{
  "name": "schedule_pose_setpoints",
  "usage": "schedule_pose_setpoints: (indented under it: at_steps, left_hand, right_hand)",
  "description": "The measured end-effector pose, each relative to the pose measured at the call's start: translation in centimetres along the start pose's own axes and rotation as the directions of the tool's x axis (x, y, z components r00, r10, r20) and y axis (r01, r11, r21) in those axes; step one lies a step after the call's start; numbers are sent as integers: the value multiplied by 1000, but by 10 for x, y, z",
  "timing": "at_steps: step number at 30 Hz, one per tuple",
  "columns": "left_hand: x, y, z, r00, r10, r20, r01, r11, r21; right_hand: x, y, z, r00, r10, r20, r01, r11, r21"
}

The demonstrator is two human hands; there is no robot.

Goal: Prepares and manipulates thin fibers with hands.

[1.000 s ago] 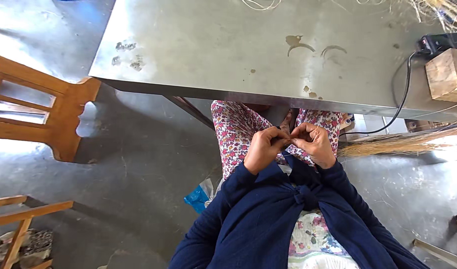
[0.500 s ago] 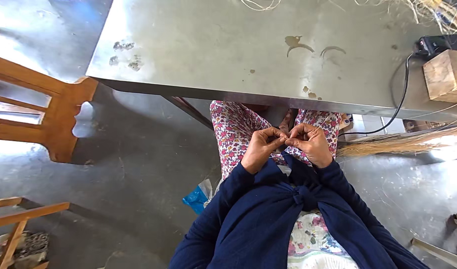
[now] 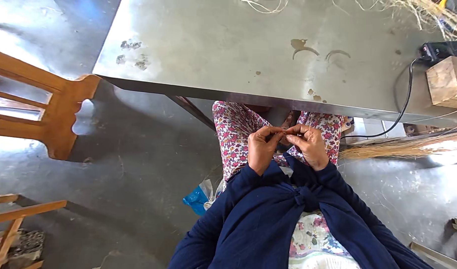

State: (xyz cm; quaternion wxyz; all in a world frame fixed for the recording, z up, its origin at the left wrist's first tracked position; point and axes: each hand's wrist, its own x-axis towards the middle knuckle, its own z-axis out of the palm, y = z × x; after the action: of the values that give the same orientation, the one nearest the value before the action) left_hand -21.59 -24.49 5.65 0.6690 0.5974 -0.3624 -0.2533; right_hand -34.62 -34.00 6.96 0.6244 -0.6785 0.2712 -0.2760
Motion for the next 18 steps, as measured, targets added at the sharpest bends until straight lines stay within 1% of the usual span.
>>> schedule_pose_setpoints:
  at_steps: [4,9,11,13,15,17,18]
  left_hand:
    - [-1,-1,0,999,39,-4,-39,997,65]
    - [-1,-1,1,998,42,-36,-38,995,95]
    - [-2,-3,3,993,113,-47,-103,980,169]
    - [-2,-4,2,975,223,-11,-209,928,309]
    - [-2,-2,2,945,323,54,-315,848,426]
    - [-2,-2,2,918,375,131,-388,774,500]
    - [-1,-3,2,910,379,168,-407,740,536]
  right_hand:
    - [1,1,6,998,-39,-47,35,997,-72]
    - [3,3,9,988,-134,-79,119,978,-170]
    - [3,4,10,983,-166,-83,144,964,-221]
    - [3,5,10,979,-185,-84,156,949,-272]
    - [2,5,9,979,-184,-89,147,936,-319]
    - [2,5,9,982,-163,-95,122,931,-344]
    - [2,6,9,983,-155,-95,112,928,-356]
